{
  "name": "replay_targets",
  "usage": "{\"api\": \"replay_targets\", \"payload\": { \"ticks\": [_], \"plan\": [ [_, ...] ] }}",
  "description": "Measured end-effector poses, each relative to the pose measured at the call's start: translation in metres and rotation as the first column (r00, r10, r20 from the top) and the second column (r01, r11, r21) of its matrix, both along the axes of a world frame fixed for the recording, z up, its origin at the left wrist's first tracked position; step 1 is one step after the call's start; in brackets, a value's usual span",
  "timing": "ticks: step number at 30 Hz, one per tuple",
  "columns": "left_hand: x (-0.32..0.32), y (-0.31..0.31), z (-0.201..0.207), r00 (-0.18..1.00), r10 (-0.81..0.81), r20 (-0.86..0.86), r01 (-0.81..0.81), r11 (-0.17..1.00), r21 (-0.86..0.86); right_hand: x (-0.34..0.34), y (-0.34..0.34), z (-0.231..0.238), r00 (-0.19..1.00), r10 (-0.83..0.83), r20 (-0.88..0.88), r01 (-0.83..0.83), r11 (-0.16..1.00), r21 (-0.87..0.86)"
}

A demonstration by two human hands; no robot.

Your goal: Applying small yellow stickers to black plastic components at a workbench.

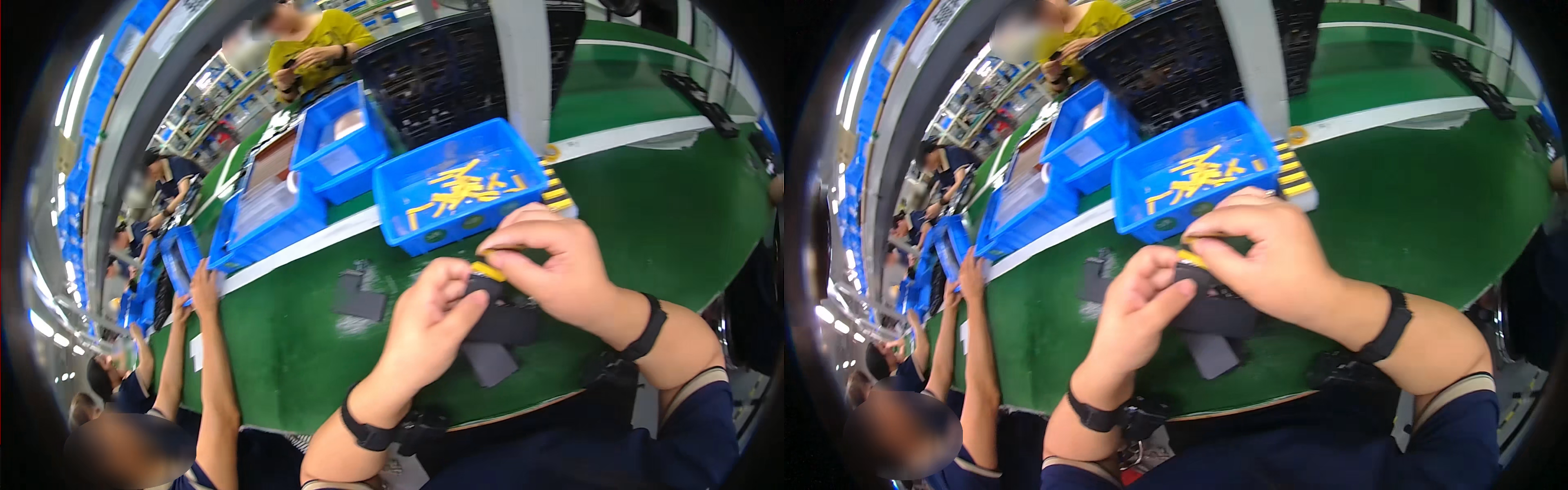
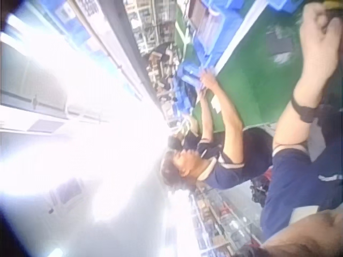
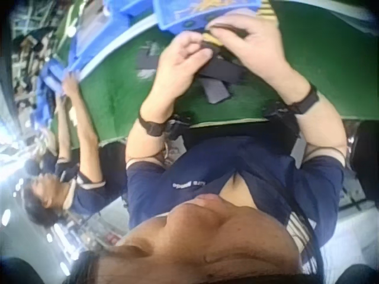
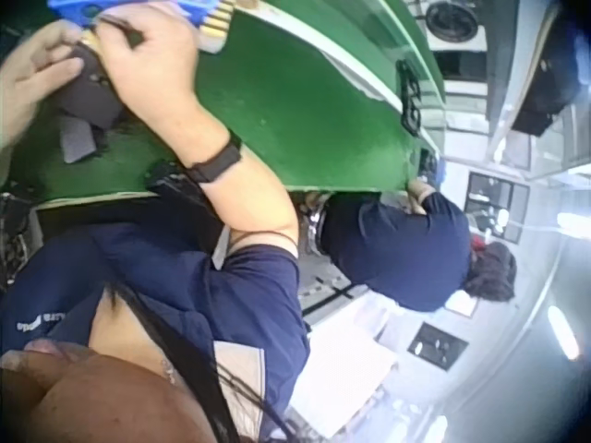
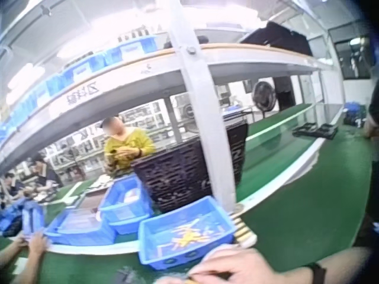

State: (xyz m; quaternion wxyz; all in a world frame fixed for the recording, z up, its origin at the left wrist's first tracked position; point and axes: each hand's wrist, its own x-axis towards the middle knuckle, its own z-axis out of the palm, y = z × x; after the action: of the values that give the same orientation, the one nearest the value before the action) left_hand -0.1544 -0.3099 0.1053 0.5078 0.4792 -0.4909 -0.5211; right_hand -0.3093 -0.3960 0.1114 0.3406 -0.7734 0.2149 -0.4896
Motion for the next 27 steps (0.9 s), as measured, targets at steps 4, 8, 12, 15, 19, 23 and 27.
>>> {"api": "replay_targets", "payload": {
  "ticks": [4,8,12,15,19,23,27],
  "plan": [
    [-0.003,0.002,0.0085,0.997,-0.028,-0.075,0.028,1.0,0.001,-0.0003,-0.0023,-0.0029,1.0,-0.011,-0.01,0.01,0.999,-0.046],
    [-0.0047,0.001,0.0064,0.996,-0.016,-0.093,0.016,1.0,0.002,-0.0008,-0.0029,-0.0065,1.0,-0.011,0.027,0.013,0.997,-0.075],
    [-0.0077,0.0004,0.0069,0.999,-0.013,-0.053,0.013,1.0,-0.002,-0.0042,-0.0034,-0.0055,1.0,0.018,0.023,-0.015,0.994,-0.109],
    [-0.0076,0.0003,0.007,0.998,-0.009,-0.058,0.009,1.0,-0.003,-0.0047,-0.0033,-0.0047,1.0,0.016,0.019,-0.013,0.992,-0.129],
    [-0.008,0.0013,0.0077,0.998,-0.004,-0.055,0.004,1.0,0.002,-0.0035,-0.0014,-0.0051,1.0,-0.01,0.02,0.012,0.992,-0.127],
    [-0.0078,0.0028,0.0082,0.998,0.023,-0.052,-0.023,1.0,0.006,-0.0024,-0.0017,-0.0064,0.998,-0.063,-0.023,0.055,0.961,-0.272],
    [-0.0076,0.003,0.0017,0.994,0.067,0.084,-0.064,0.997,-0.04,-0.0012,-0.0018,-0.0066,0.995,-0.083,-0.056,0.064,0.956,-0.285]
  ]
}}
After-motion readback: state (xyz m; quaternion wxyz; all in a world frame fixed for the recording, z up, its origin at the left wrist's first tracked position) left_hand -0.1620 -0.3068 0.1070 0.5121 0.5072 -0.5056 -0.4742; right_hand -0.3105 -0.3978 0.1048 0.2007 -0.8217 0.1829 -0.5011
